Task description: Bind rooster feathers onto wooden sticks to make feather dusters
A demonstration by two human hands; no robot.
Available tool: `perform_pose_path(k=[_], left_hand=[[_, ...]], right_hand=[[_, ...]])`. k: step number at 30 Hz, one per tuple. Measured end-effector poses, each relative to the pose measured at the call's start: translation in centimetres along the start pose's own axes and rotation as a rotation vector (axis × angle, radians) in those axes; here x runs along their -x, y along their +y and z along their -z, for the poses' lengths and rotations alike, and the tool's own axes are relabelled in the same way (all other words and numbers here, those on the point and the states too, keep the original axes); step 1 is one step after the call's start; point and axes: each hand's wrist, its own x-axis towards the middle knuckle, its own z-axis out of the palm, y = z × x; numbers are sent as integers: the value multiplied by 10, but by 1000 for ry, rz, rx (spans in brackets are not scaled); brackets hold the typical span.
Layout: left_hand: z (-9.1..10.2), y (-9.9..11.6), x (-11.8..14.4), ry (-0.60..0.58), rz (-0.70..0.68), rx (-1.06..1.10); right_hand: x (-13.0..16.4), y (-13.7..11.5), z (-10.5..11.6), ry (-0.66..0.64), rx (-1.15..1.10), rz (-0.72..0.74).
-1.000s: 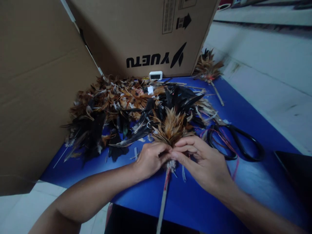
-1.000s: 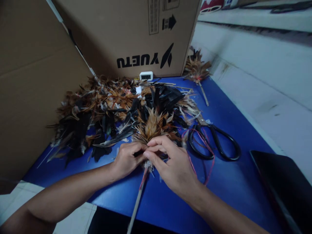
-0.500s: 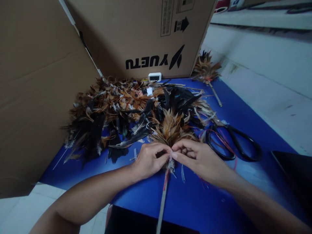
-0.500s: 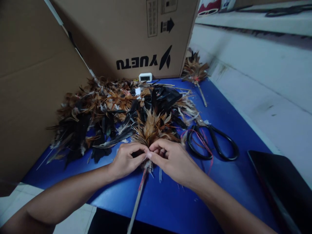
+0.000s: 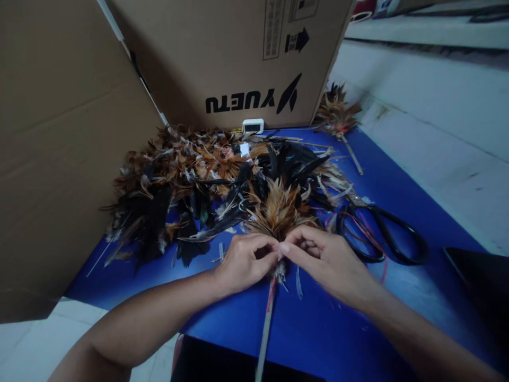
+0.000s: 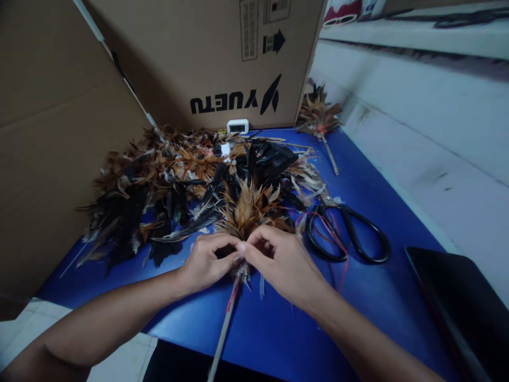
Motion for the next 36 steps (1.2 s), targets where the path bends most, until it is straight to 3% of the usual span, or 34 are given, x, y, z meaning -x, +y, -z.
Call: perform_pose_path(k=[5,14,25,36], left_hand=[[-2,-1,0,9,-12,-5],[1,2,0,-3,16,-32],[2,2,1,-14,30,-28],[2,0,4,-20,134,-12]], right_hand=[[1,-2,-3,1,73,34],[0,2,-2,-22,-7,15],[1,4,-5,8,-41,-83],[1,6,-3,16,-137,-129]])
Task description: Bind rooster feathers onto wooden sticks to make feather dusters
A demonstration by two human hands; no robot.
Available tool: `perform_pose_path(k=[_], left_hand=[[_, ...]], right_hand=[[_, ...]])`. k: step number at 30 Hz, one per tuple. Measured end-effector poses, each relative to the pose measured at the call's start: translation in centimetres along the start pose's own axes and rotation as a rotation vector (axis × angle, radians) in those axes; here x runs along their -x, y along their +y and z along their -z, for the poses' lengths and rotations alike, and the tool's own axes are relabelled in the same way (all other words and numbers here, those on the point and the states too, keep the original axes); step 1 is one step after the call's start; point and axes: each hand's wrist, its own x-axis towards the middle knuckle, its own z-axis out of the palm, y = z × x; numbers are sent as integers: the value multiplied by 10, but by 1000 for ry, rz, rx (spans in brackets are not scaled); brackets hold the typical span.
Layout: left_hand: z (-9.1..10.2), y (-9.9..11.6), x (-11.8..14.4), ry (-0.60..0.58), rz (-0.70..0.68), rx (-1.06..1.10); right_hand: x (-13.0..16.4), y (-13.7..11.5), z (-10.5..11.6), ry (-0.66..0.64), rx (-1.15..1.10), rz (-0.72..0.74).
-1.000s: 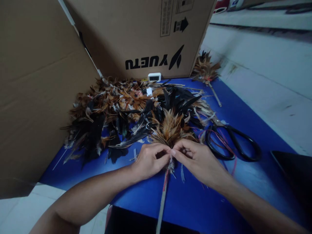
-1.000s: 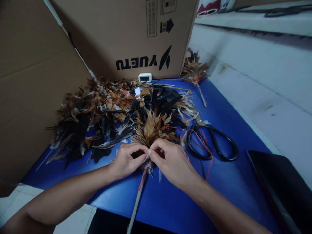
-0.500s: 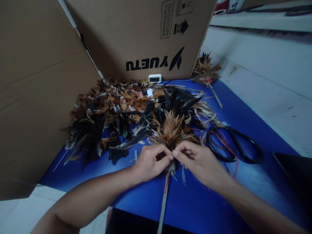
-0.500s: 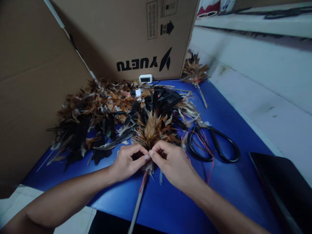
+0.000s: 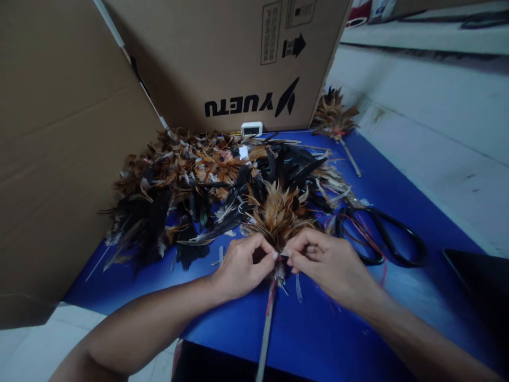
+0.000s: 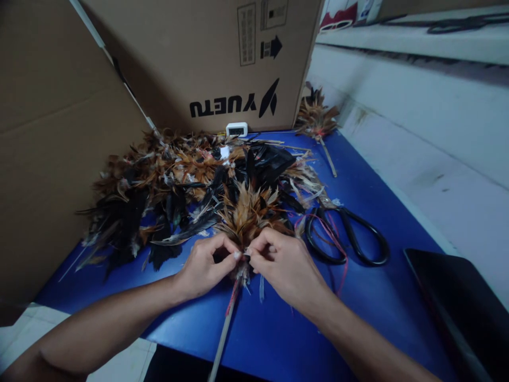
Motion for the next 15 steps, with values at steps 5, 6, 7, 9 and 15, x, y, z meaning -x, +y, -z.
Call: perform_pose_path(k=[5,6,7,9,15], left_hand=[[-2,-3,1,-18,117,103],[-2,-4,1,-22,138,138],[-3,-6,1,-25,160,181],[-5,-8,1,-25,201,280],[-6,-8,-3,-16,298,499]], right_hand=[[1,-4,6,-71,-90,-19],[1,-5,6,-83,-94,-11],[2,-5,6,-90,-88,4],[2,-3,7,-109,-48,41],[5,-2,8,-161,151,126]])
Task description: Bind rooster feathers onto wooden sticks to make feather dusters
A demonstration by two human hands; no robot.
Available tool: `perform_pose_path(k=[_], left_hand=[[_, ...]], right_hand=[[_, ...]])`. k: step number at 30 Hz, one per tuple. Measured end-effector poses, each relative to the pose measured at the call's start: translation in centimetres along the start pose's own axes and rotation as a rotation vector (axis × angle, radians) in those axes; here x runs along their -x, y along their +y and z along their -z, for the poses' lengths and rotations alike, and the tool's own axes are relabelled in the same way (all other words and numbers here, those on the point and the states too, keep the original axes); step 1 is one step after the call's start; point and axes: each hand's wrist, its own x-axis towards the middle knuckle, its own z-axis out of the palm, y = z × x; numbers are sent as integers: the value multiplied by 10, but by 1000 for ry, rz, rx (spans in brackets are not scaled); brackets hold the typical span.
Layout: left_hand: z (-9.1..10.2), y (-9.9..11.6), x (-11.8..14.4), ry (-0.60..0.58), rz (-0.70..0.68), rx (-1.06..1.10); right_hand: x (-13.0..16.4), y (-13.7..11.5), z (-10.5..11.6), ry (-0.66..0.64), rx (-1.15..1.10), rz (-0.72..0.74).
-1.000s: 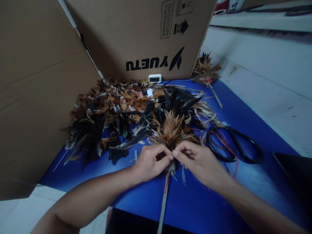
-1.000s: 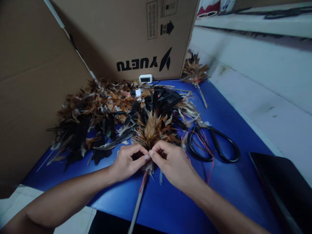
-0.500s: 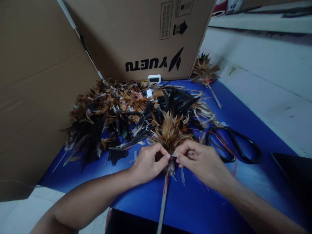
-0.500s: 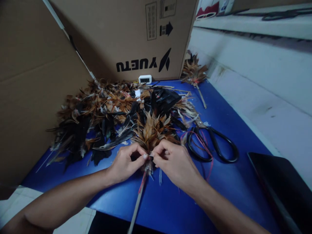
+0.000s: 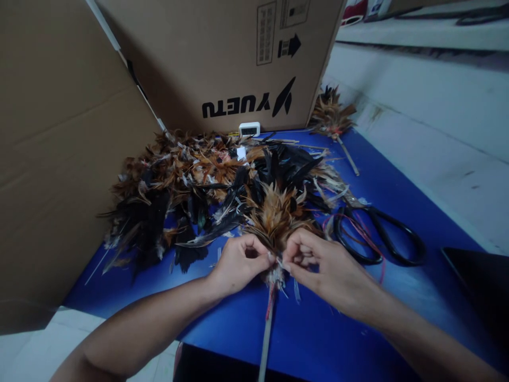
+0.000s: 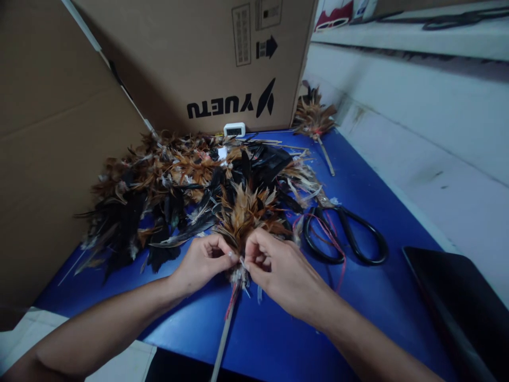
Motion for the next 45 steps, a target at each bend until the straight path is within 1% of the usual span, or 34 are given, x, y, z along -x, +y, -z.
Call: perform_pose_path(k=[7,12,16,18,20,23,26,29,34,36,40,45], left_hand=[[-1,5,0,9,72,69],[-1,9,0,-2,111,70],[1,8,-1,-18,95,57],[1,7,-2,-23,61,32],[1,5,-1,-27,20,-10],[1,5,1,-36,-48,-129],[2,8,3,-6,-184,-328],[3,11,5,15,-334,-483],[2,10,4,2,-550,-579],[1,7,3,10,-611,-608],[0,2,1,53,-661,-619],[-3,-1,-1,108,-635,-604]], right_hand=[[4,-9,2,-36,157,79],[3,-13,2,-56,202,119],[4,-14,3,-96,193,143],[5,-14,5,-133,187,148],[5,-13,7,-149,172,124],[1,-8,7,-88,130,85],[-6,-3,4,0,105,105],[-9,0,0,34,81,101],[-10,3,-3,51,47,94],[-10,6,-3,42,42,90],[-11,12,-3,34,11,64],[-11,15,-4,45,-22,59]])
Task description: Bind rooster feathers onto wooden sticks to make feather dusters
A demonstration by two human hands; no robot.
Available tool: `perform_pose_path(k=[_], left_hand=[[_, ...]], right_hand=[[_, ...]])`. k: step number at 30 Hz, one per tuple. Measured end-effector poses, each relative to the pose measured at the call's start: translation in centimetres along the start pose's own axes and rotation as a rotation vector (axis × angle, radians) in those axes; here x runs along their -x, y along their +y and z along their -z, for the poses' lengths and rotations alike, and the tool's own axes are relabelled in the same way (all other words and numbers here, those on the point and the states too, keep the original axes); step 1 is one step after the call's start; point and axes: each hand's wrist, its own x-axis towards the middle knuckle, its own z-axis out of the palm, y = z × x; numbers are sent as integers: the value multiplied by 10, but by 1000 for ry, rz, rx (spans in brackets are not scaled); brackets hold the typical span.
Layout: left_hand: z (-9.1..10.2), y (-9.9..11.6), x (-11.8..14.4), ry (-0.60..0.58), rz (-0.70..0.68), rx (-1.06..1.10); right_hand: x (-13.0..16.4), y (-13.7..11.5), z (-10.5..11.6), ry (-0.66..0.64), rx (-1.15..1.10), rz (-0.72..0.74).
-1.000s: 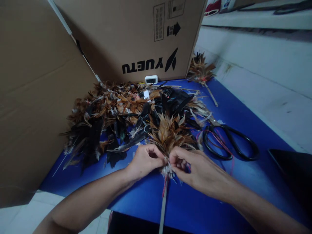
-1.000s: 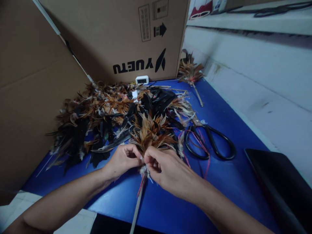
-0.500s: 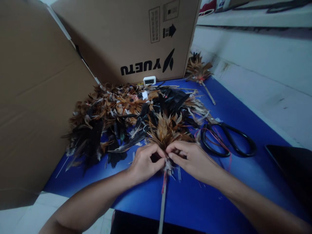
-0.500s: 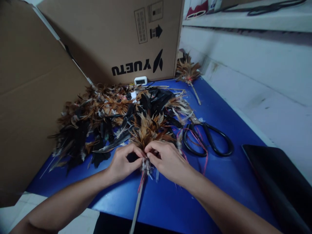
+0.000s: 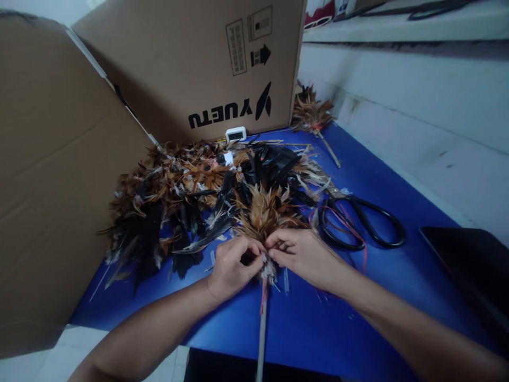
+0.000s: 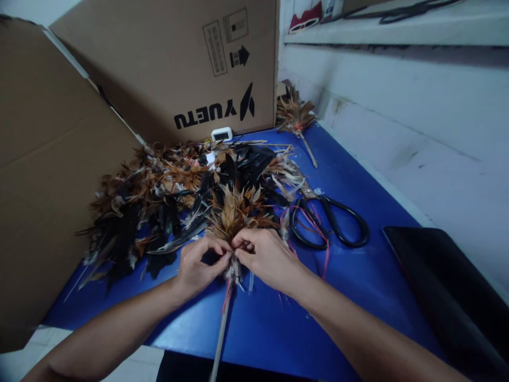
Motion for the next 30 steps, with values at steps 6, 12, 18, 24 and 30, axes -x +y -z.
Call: perform_pose_path(k=[6,12,18,24,30], left_hand=[[-2,-1,1,17,55,10],[-3,0,0,28,77,37],[-3,-1,0,37,62,53],[-2,-1,0,29,83,4],[-2,-2,0,25,95,18]], right_hand=[[0,-3,1,20,12,-18],[0,-2,1,25,31,-15],[0,-2,2,26,21,28],[-1,-3,1,30,58,70],[-1,-9,1,63,173,77]])
